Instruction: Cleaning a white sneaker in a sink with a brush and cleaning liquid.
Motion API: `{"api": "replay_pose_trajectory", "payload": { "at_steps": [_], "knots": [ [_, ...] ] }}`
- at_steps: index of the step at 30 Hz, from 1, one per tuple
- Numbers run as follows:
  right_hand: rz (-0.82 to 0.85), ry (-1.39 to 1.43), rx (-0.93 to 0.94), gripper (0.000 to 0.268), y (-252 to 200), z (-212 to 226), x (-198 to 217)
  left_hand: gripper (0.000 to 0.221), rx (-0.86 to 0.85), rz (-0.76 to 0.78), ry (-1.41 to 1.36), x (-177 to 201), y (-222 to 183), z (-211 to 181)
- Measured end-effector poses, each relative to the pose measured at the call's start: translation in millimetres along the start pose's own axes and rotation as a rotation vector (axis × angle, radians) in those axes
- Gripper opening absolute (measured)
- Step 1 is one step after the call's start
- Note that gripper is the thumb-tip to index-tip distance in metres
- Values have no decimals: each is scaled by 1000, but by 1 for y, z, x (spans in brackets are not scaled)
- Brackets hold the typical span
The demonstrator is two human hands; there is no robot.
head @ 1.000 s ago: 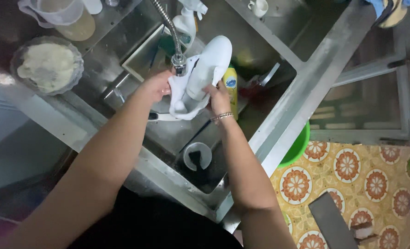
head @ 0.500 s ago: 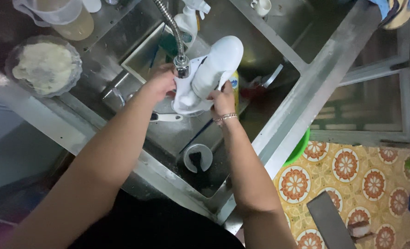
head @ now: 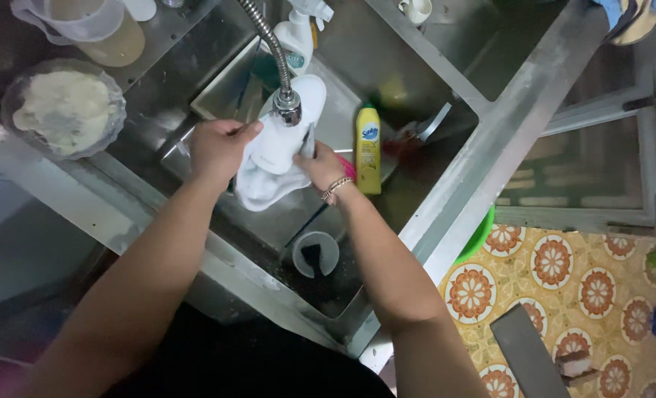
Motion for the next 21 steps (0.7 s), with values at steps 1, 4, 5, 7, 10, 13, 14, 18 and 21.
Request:
{"api": "replay_pose_trajectory", "payload": {
  "at_steps": [1, 4, 5, 7, 10, 13, 14, 18, 21],
  "knots": [
    [1, 2, 1, 42, -2, 8, -5, 33, 0, -1, 2, 1, -1, 2],
    [-27, -88, -45, 45, -5, 17, -11, 32, -97, -38, -8, 6, -7, -7],
    [-38, -79, -55, 42, -3, 14, -10, 31, -135, -63, 1, 8, -12, -14],
    [-50, -72, -61, 38, 4, 7, -5, 30, -177, -90, 9, 10, -18, -25],
    [-59, -30, -30, 35, 16, -3, 0, 28, -175, -96, 15, 7, -20, -28],
    [-42, -34, 26, 33, 23, -2, -1, 26, -201, -116, 31, 5, -17, -28],
    [-42, -89, 35, 33, 25, -1, -2, 25, -227, -141, 42, 6, -17, -31],
    [-44, -93, 25, 38, 37, -5, -1, 24, -275, -188, 60, 10, -15, -37],
    [-10, 48, 46, 43, 37, 4, -1, 24, -259, -175, 36, 7, -8, -36]
  ]
}}
Point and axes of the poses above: each hand's wrist, its own y-axis towards the middle knuckle, its own x-axis out of the back of the hand, z = x × y, the point moved 8 cm from there along y, towards the middle knuckle, and after that the axes turned 4 degrees about z, right-handed, at the moved point
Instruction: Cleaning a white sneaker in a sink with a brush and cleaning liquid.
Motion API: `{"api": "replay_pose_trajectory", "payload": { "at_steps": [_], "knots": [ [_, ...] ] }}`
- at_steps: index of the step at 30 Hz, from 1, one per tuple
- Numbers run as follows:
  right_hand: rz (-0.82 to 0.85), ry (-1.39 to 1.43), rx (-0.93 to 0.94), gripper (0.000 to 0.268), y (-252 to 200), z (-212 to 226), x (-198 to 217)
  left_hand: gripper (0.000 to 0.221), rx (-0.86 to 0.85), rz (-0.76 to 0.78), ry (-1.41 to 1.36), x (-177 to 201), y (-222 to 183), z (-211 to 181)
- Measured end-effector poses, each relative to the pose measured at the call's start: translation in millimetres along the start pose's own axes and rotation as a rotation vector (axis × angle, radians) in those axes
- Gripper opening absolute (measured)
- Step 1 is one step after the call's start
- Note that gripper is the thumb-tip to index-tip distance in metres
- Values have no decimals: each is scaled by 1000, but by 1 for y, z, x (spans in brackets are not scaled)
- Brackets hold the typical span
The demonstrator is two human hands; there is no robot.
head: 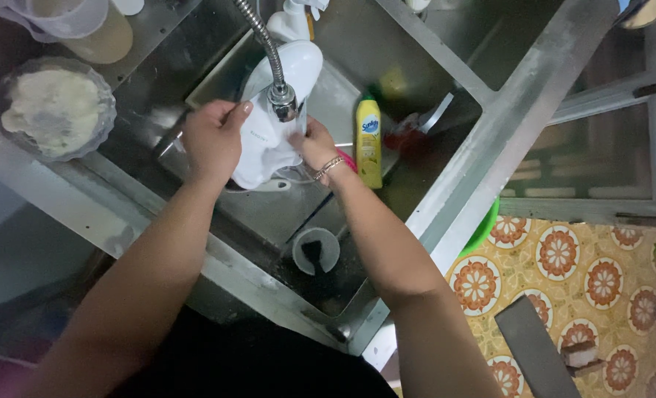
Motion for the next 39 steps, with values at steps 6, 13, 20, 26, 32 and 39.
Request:
{"api": "replay_pose_trajectory", "payload": {
  "at_steps": [6, 13, 20, 26, 32, 39],
  "knots": [
    [-18, 120, -218, 57, -30, 63, -4, 25, 23, 107, -188, -32, 25, 36],
    [-11, -2, -258, 60, -40, 77, -5, 29, 124, 194, -278, -59, 31, 62],
    [-323, -634, -191, 47, -31, 75, 25, 25, 132, 177, -241, -59, 30, 57],
    [-399, -595, -124, 50, -29, 70, 32, 22, 122, 174, -254, -64, 34, 61],
    [-611, -587, 88, 60, -45, 97, 46, 13, 144, 241, -391, -86, 38, 68],
    [-832, -665, 452, 55, -86, 162, 52, 17, 293, 346, -348, -111, 24, 65]
  ]
}}
Point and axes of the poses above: each hand's wrist, its own y-axis towards the middle knuckle, its own x-axis out of the back of the hand, z = x × y, the point moved 8 cm from there along y, towards the middle knuckle, and after that the axes turned 4 degrees about z, right-handed, at the moved point
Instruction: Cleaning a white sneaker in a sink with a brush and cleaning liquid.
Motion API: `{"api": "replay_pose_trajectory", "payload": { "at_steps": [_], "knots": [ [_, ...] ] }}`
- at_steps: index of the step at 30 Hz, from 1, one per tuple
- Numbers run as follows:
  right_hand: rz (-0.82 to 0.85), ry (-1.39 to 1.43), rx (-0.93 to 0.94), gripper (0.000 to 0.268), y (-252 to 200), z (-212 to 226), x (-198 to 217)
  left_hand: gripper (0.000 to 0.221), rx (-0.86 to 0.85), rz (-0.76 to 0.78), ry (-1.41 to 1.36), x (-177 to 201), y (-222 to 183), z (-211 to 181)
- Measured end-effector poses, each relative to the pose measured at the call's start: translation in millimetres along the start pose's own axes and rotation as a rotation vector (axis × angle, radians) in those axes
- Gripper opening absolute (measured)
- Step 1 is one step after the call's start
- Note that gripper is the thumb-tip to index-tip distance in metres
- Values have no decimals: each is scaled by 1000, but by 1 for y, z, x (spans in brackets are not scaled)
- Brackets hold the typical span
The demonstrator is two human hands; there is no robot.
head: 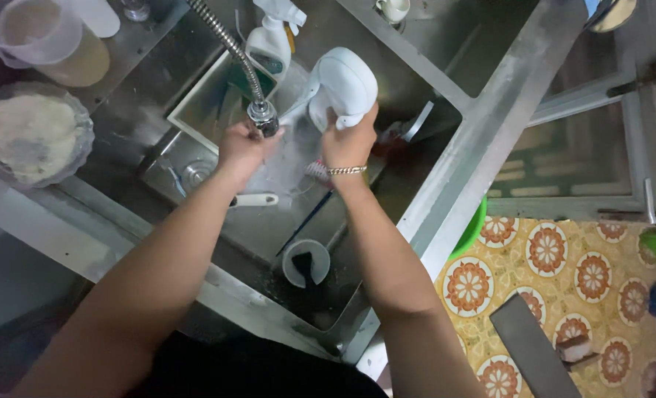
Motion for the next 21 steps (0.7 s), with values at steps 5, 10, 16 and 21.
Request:
{"api": "replay_pose_trajectory", "payload": {
  "at_steps": [5, 10, 16, 21],
  "knots": [
    [-94, -6, 27, 56, -10, 6, 16, 13, 45, 45, -188, -3, 28, 51],
    [-77, -96, 252, 55, -13, 31, 22, 16, 190, 88, -473, -20, 18, 37],
    [37, 279, 353, 23, -5, 9, 25, 27, 111, 76, -322, -17, 34, 79],
    [-222, 31, 317, 35, -15, 28, 29, 45, 220, 50, -223, -26, 23, 76]
  ]
}}
Point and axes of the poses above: each hand's wrist, its own y-axis towards the middle knuckle, its own x-axis out of the back of the hand, z = x × y, the point moved 8 cm from there along y, towards the middle knuckle, and after that the axes turned 4 degrees about z, right-handed, at the moved point
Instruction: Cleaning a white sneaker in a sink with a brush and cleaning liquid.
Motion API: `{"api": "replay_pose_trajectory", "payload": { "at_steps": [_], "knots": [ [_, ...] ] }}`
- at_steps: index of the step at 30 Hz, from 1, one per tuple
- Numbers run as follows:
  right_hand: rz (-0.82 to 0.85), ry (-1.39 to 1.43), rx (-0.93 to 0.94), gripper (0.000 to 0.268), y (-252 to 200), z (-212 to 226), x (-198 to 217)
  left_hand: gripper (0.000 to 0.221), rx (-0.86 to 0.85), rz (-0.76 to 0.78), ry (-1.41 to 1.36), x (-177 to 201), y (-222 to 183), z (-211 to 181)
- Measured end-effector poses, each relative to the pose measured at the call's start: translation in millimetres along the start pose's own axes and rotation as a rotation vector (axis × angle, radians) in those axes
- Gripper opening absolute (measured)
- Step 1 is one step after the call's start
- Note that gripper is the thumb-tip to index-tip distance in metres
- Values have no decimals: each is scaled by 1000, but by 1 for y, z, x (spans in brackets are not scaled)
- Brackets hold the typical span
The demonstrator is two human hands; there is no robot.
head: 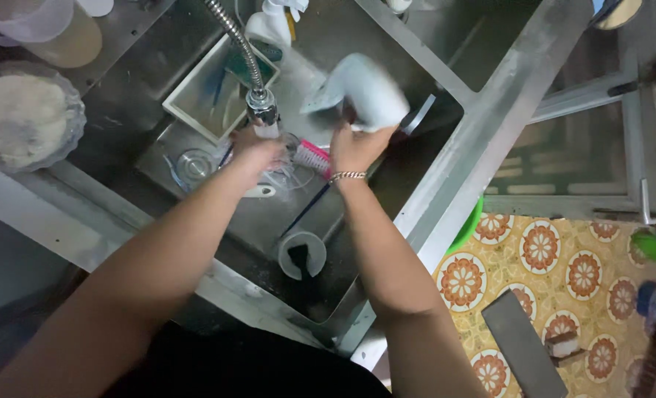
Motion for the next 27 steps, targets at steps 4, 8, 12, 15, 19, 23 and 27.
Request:
{"api": "replay_pose_trajectory", "payload": {
  "at_steps": [4, 8, 12, 15, 19, 23, 27],
  "knots": [
    [-70, 146, -415, 63, -32, -57, -21, 47, 90, -21, 38, -18, -21, -9],
    [134, 310, -922, 46, -76, -90, -56, 63, 47, -182, 62, 1, -18, -5],
    [196, 729, -1198, 22, -98, -88, -75, 60, -75, -308, 226, 30, -19, -13],
    [169, 775, -1222, 21, -102, -101, -77, 48, -121, -256, 436, 27, -36, -45],
    [220, 793, -1259, 13, -96, -82, -68, 40, -365, -234, 681, 34, -19, -37],
    [188, 795, -1270, 14, -89, -76, -55, 26, -455, -214, 790, 19, -35, -59],
    [187, 869, -1222, 13, -87, -78, -50, 16, -446, -229, 869, 14, -34, -69]
  ]
}}
Point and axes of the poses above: each hand's wrist, its own y-axis towards the middle knuckle, its own x-axis out of the back of the hand, z = x × y, the point moved 8 cm from there along y, towards the middle knuckle, and after that the axes turned 4 degrees about z, right-handed, at the moved point
